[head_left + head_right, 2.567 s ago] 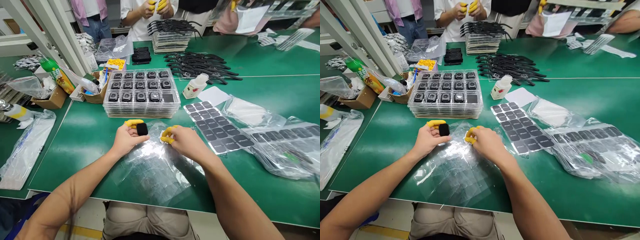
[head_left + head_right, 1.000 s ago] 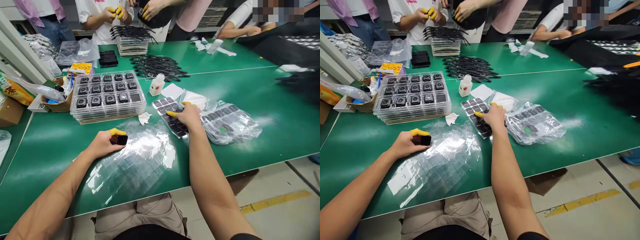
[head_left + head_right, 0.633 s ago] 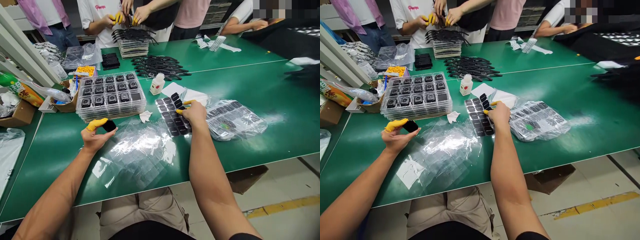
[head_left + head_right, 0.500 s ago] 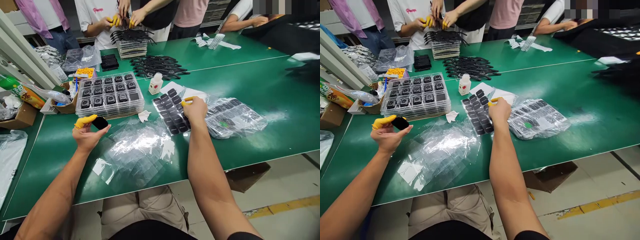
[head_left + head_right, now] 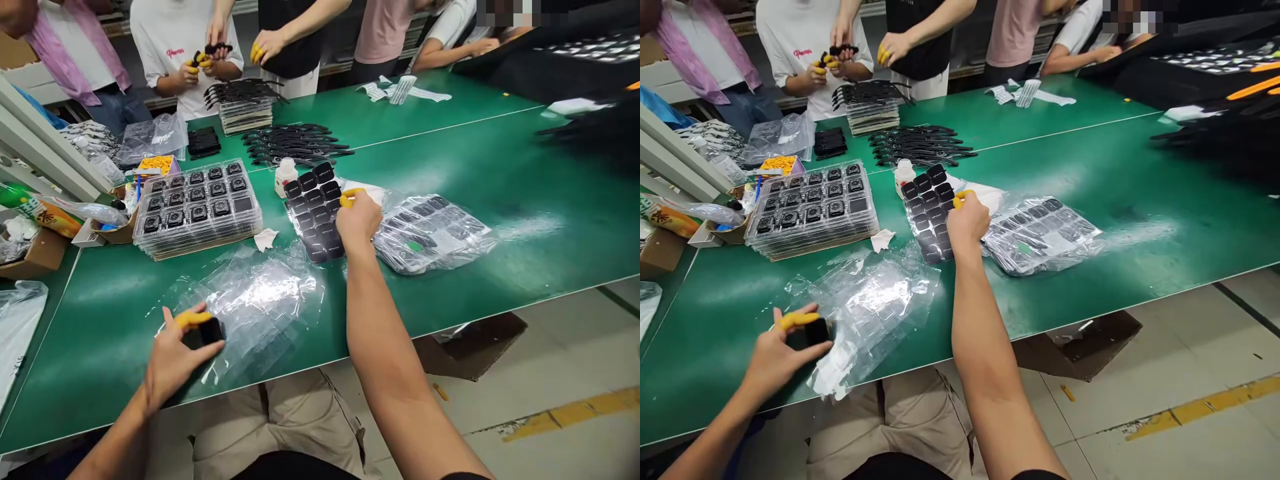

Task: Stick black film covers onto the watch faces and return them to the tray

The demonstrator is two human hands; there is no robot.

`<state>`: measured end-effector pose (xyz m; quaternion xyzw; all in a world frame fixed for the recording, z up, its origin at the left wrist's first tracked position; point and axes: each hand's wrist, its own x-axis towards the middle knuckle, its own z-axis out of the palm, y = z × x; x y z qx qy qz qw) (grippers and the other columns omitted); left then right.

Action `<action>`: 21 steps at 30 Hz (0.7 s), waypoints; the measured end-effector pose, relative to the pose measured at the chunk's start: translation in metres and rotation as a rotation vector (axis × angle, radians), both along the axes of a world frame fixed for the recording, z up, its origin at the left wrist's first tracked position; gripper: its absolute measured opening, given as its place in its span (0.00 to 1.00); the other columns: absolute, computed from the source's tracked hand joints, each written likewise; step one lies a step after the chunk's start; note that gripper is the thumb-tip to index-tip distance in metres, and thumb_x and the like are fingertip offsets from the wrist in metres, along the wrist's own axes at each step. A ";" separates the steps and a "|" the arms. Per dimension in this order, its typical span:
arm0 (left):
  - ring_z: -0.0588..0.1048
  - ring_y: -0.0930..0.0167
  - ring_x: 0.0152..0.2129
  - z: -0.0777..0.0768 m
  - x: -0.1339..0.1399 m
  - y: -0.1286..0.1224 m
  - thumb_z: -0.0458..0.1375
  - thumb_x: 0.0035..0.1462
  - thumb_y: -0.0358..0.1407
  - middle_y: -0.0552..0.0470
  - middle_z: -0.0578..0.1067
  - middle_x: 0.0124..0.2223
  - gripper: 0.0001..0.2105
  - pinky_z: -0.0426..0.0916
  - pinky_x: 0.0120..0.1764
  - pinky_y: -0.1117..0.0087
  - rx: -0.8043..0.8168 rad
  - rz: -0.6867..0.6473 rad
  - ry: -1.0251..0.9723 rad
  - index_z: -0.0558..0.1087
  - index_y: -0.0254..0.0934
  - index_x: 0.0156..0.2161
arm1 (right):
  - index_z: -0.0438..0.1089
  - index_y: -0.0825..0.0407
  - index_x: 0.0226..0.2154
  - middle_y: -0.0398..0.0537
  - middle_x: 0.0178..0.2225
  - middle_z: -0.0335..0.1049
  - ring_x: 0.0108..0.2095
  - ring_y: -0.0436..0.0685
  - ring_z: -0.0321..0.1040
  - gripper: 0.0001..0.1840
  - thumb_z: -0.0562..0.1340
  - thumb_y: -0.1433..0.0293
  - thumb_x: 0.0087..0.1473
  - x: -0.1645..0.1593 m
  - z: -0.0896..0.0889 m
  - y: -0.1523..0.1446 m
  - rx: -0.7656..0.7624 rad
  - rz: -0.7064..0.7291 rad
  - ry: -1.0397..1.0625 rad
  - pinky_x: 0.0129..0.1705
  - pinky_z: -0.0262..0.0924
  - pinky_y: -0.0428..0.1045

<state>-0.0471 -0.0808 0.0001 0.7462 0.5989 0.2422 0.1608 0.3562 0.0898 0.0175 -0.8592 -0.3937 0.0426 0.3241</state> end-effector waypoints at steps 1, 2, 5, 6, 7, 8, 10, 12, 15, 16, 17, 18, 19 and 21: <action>0.77 0.43 0.58 -0.003 0.008 -0.005 0.70 0.49 0.50 0.50 0.83 0.55 0.18 0.65 0.62 0.29 -0.066 -0.070 0.014 0.79 0.49 0.45 | 0.76 0.48 0.50 0.53 0.38 0.75 0.43 0.66 0.71 0.23 0.58 0.80 0.55 -0.001 0.000 0.000 0.008 0.001 0.009 0.49 0.61 0.58; 0.75 0.42 0.60 -0.005 0.017 -0.004 0.71 0.48 0.50 0.50 0.83 0.56 0.18 0.59 0.65 0.27 -0.112 -0.127 0.007 0.79 0.49 0.44 | 0.76 0.48 0.51 0.53 0.38 0.75 0.43 0.66 0.71 0.24 0.58 0.80 0.55 -0.001 0.001 -0.001 0.015 0.009 0.015 0.50 0.61 0.58; 0.79 0.48 0.56 -0.003 0.043 0.022 0.73 0.47 0.47 0.49 0.83 0.55 0.19 0.43 0.71 0.29 -0.178 -0.294 -0.065 0.78 0.47 0.44 | 0.76 0.49 0.52 0.56 0.44 0.74 0.47 0.65 0.70 0.23 0.58 0.80 0.57 -0.002 0.001 -0.002 0.038 0.036 0.004 0.51 0.60 0.58; 0.81 0.51 0.53 -0.002 0.052 0.034 0.74 0.46 0.46 0.49 0.83 0.54 0.20 0.38 0.73 0.31 -0.182 -0.354 -0.085 0.77 0.46 0.44 | 0.76 0.50 0.51 0.58 0.47 0.73 0.48 0.65 0.69 0.22 0.57 0.80 0.57 -0.001 0.001 -0.002 0.049 0.028 0.000 0.52 0.60 0.58; 0.82 0.54 0.51 -0.001 0.060 0.046 0.74 0.46 0.45 0.48 0.82 0.54 0.20 0.34 0.73 0.33 -0.183 -0.412 -0.102 0.77 0.45 0.44 | 0.76 0.51 0.51 0.58 0.49 0.72 0.48 0.65 0.69 0.22 0.57 0.80 0.57 -0.001 0.001 -0.002 0.062 0.014 0.000 0.52 0.60 0.58; 0.82 0.56 0.50 -0.001 0.068 0.056 0.75 0.46 0.45 0.48 0.82 0.53 0.21 0.33 0.73 0.34 -0.183 -0.461 -0.116 0.76 0.45 0.44 | 0.76 0.51 0.50 0.59 0.49 0.71 0.47 0.65 0.69 0.22 0.57 0.80 0.56 0.000 0.002 -0.003 0.076 0.000 0.006 0.52 0.60 0.58; 0.82 0.58 0.48 -0.003 0.081 0.070 0.75 0.46 0.44 0.48 0.81 0.52 0.22 0.33 0.74 0.34 -0.182 -0.529 -0.135 0.76 0.44 0.45 | 0.75 0.51 0.50 0.57 0.46 0.72 0.45 0.64 0.69 0.23 0.56 0.80 0.55 0.001 0.003 -0.003 0.093 -0.022 0.028 0.52 0.60 0.59; 0.82 0.57 0.47 -0.007 0.093 0.077 0.76 0.46 0.44 0.47 0.80 0.52 0.22 0.36 0.74 0.33 -0.181 -0.560 -0.154 0.76 0.43 0.46 | 0.75 0.50 0.49 0.55 0.44 0.73 0.45 0.65 0.70 0.22 0.55 0.80 0.55 0.002 0.005 -0.004 0.092 -0.025 0.042 0.52 0.60 0.59; 0.80 0.53 0.51 -0.011 0.108 0.085 0.77 0.45 0.44 0.46 0.80 0.50 0.23 0.40 0.74 0.33 -0.168 -0.587 -0.193 0.77 0.43 0.45 | 0.74 0.50 0.49 0.56 0.43 0.74 0.46 0.67 0.70 0.22 0.55 0.80 0.54 0.004 0.007 -0.005 0.084 -0.042 0.049 0.53 0.60 0.60; 0.79 0.51 0.53 -0.011 0.113 0.087 0.77 0.44 0.44 0.46 0.80 0.49 0.23 0.41 0.74 0.34 -0.162 -0.596 -0.200 0.78 0.43 0.45 | 0.73 0.49 0.49 0.55 0.42 0.74 0.46 0.67 0.70 0.23 0.55 0.79 0.54 0.005 0.007 -0.005 0.095 -0.050 0.052 0.53 0.60 0.60; 0.78 0.50 0.55 -0.010 0.117 0.090 0.77 0.44 0.43 0.46 0.79 0.49 0.23 0.42 0.74 0.35 -0.158 -0.603 -0.201 0.78 0.44 0.46 | 0.73 0.49 0.50 0.55 0.42 0.74 0.46 0.67 0.70 0.23 0.55 0.79 0.55 0.006 0.007 -0.006 0.115 -0.057 0.055 0.53 0.60 0.60; 0.77 0.50 0.56 -0.008 0.119 0.093 0.77 0.43 0.42 0.46 0.79 0.49 0.23 0.43 0.74 0.35 -0.157 -0.610 -0.195 0.78 0.44 0.46 | 0.73 0.49 0.50 0.55 0.41 0.74 0.46 0.67 0.70 0.22 0.54 0.78 0.56 0.007 0.006 -0.006 0.139 -0.062 0.056 0.53 0.60 0.61; 0.77 0.50 0.56 -0.006 0.119 0.095 0.77 0.44 0.42 0.46 0.80 0.49 0.23 0.42 0.74 0.35 -0.160 -0.616 -0.184 0.78 0.44 0.46 | 0.72 0.49 0.51 0.55 0.41 0.74 0.46 0.67 0.70 0.22 0.54 0.77 0.57 0.008 0.005 -0.007 0.164 -0.061 0.047 0.53 0.60 0.61; 0.78 0.51 0.54 -0.002 0.113 0.097 0.76 0.45 0.42 0.47 0.80 0.48 0.22 0.40 0.73 0.33 -0.170 -0.622 -0.157 0.78 0.44 0.46 | 0.74 0.51 0.49 0.58 0.44 0.73 0.50 0.68 0.67 0.19 0.54 0.74 0.59 0.011 0.002 -0.007 0.204 -0.045 -0.003 0.56 0.59 0.62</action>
